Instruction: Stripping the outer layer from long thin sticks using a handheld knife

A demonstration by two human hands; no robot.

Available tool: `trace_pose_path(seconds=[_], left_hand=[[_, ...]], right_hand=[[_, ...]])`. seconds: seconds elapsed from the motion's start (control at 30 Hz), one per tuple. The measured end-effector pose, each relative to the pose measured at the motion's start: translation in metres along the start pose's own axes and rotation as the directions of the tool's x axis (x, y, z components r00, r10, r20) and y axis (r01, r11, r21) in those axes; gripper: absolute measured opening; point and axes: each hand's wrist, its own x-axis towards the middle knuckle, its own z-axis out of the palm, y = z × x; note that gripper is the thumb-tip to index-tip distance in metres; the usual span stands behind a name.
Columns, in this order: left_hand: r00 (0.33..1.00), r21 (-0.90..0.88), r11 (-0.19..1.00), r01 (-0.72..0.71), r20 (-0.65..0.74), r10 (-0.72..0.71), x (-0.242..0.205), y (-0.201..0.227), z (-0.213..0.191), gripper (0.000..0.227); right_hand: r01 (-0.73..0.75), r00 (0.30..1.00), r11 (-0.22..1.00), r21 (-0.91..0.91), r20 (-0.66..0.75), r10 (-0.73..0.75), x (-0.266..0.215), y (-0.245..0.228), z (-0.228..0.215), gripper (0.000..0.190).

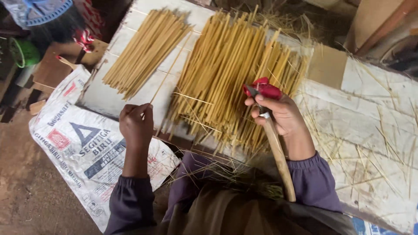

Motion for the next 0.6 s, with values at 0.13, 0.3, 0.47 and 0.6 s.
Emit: trace_pose_path(seconds=[0.13, 0.3, 0.47, 0.6], left_hand=[[0.999, 0.269, 0.963, 0.001, -0.04, 0.01, 0.028, -0.038, 0.036, 0.013], [0.994, 0.379, 0.923, -0.063, 0.105, 0.025, 0.071, -0.029, 0.049, 0.079], [0.996, 0.488, 0.868, -0.092, 0.043, 0.082, 0.058, -0.077, 0.088, 0.061], [0.966, 0.537, 0.821, -0.193, -0.043, 0.255, 0.055, -0.09, 0.095, 0.066]], right_hand=[[0.01, 0.992, 0.995, -0.098, 0.123, 0.003, 0.039, -0.006, 0.057, 0.024], [-0.024, 0.976, 0.969, -0.246, 0.205, 0.076, 0.044, 0.007, 0.052, 0.032], [-0.001, 0.995, 0.99, -0.139, 0.102, 0.015, -0.008, 0.014, -0.002, 0.031], [0.178, 0.977, 0.984, 0.007, -0.117, -0.176, -0.074, 0.042, -0.084, 0.029]])
